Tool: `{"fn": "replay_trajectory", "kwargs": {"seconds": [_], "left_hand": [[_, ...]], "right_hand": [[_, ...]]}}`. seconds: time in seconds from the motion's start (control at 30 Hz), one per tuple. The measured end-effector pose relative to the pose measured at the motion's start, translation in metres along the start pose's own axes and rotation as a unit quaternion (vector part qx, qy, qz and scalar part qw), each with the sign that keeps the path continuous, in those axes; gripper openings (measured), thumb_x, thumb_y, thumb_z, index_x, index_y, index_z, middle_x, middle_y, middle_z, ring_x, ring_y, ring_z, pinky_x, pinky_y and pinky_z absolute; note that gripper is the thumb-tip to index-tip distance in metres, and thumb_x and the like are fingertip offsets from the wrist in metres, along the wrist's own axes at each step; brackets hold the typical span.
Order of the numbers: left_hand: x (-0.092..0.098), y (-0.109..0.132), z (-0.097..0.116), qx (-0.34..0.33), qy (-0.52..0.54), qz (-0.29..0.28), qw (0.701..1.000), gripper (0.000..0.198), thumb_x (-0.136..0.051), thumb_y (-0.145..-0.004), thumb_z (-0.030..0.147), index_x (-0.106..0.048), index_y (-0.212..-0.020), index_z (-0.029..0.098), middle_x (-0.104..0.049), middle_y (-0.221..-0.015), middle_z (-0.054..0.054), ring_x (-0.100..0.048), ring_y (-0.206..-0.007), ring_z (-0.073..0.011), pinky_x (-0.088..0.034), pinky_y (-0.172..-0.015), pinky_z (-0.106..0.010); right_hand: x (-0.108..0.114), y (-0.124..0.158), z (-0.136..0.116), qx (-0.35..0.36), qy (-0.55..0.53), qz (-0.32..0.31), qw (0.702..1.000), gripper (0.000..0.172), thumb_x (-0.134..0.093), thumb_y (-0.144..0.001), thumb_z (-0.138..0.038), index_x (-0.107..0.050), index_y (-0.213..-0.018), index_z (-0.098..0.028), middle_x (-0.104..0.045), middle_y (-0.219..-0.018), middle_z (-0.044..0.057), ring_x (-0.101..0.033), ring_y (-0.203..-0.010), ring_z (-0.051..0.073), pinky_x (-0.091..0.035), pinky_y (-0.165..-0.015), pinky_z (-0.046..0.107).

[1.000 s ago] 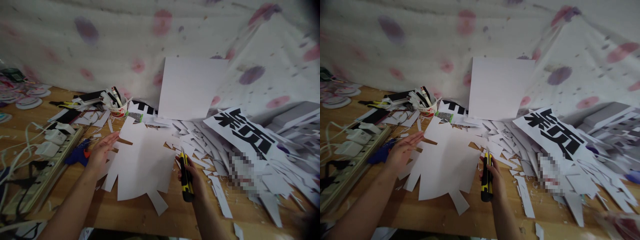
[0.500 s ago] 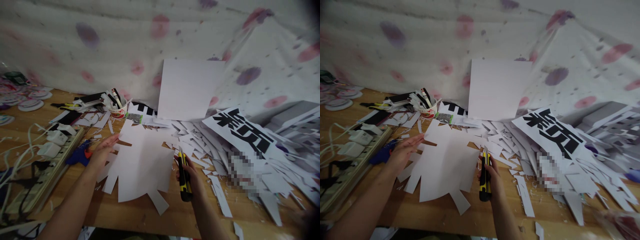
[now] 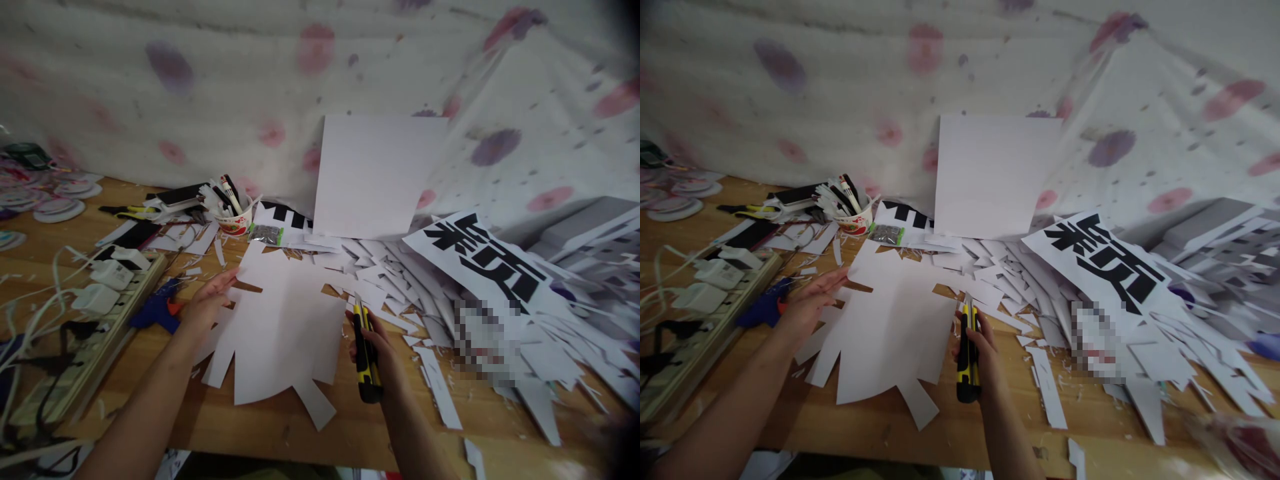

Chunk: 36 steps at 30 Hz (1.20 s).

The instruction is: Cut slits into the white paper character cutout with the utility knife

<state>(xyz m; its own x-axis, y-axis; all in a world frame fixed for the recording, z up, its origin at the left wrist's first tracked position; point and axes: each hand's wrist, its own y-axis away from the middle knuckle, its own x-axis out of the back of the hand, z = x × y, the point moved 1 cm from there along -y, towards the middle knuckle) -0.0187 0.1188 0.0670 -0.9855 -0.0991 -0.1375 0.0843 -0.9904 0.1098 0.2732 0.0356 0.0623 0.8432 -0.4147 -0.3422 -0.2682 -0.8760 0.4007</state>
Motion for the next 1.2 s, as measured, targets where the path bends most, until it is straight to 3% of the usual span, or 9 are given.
{"fn": "replay_trajectory", "kwargs": {"seconds": [0.3, 0.5, 0.57, 0.8, 0.9, 1.03, 1.2], "left_hand": [[-0.006, 0.001, -0.002, 0.013, -0.023, 0.035, 0.999, 0.051, -0.050, -0.050, 0.012, -0.065, -0.097, 0.025, -0.061, -0.117, -0.001, -0.044, -0.121, -0.0240, -0.035, -0.099, -0.036], [-0.009, 0.004, -0.002, 0.005, -0.063, 0.035, 0.997, 0.059, -0.044, -0.048, 0.011, -0.062, -0.101, 0.027, -0.057, -0.121, 0.002, -0.037, -0.125, -0.0229, -0.023, -0.106, -0.038], [-0.010, 0.005, -0.001, 0.000, -0.069, 0.034, 0.997, 0.059, -0.043, -0.048, 0.010, -0.062, -0.102, 0.026, -0.057, -0.122, 0.001, -0.037, -0.126, -0.0229, -0.023, -0.106, -0.038], [-0.013, 0.007, -0.004, -0.020, -0.072, 0.041, 0.996, 0.055, -0.044, -0.050, 0.011, -0.062, -0.100, 0.026, -0.059, -0.118, 0.002, -0.039, -0.124, -0.0231, -0.026, -0.104, -0.038], [-0.012, 0.007, -0.008, -0.005, -0.070, 0.047, 0.996, 0.056, -0.043, -0.048, 0.011, -0.062, -0.099, 0.028, -0.059, -0.119, 0.003, -0.041, -0.123, -0.0232, -0.035, -0.098, -0.036], [-0.010, 0.010, -0.007, 0.040, -0.065, 0.055, 0.996, 0.058, -0.042, -0.045, 0.012, -0.062, -0.097, 0.027, -0.061, -0.116, 0.002, -0.049, -0.115, -0.0244, -0.045, -0.082, -0.033], [-0.005, 0.010, -0.008, 0.040, -0.039, 0.059, 0.997, 0.053, -0.045, -0.046, 0.013, -0.062, -0.095, 0.024, -0.064, -0.110, -0.002, -0.054, -0.108, -0.0237, -0.047, -0.075, -0.029]], "right_hand": [[-0.004, -0.005, 0.006, 0.000, -0.004, 0.000, 1.000, 0.070, -0.064, -0.061, -0.029, -0.040, -0.126, -0.028, -0.064, -0.105, 0.001, -0.053, -0.041, 0.009, -0.041, -0.039, 0.025], [-0.013, -0.007, 0.006, -0.001, 0.010, -0.010, 1.000, 0.075, -0.065, -0.061, -0.030, -0.036, -0.129, -0.025, -0.061, -0.063, -0.005, -0.053, -0.041, 0.013, -0.040, -0.039, 0.024], [-0.013, -0.006, 0.005, -0.003, 0.018, 0.000, 1.000, 0.075, -0.065, -0.060, -0.031, -0.036, -0.129, -0.025, -0.058, -0.059, -0.006, -0.053, -0.042, 0.014, -0.039, -0.038, 0.024], [-0.010, -0.004, 0.005, 0.015, 0.034, -0.003, 0.999, 0.069, -0.065, -0.061, -0.031, -0.041, -0.127, -0.027, -0.065, -0.079, -0.002, -0.053, -0.042, 0.011, -0.041, -0.039, 0.025], [-0.009, -0.005, 0.007, 0.014, 0.027, -0.006, 1.000, 0.070, -0.065, -0.061, -0.030, -0.041, -0.127, -0.029, -0.065, -0.091, -0.001, -0.053, -0.042, 0.010, -0.042, -0.039, 0.025], [-0.008, -0.007, 0.008, 0.006, 0.029, 0.001, 1.000, 0.072, -0.065, -0.061, -0.030, -0.040, -0.128, -0.029, -0.066, -0.084, -0.002, -0.054, -0.041, 0.011, -0.042, -0.038, 0.025], [-0.007, -0.012, 0.010, 0.010, 0.033, 0.012, 0.999, 0.073, -0.066, -0.059, -0.030, -0.040, -0.128, -0.029, -0.067, -0.091, 0.000, -0.053, -0.041, 0.011, -0.042, -0.037, 0.025]]}}
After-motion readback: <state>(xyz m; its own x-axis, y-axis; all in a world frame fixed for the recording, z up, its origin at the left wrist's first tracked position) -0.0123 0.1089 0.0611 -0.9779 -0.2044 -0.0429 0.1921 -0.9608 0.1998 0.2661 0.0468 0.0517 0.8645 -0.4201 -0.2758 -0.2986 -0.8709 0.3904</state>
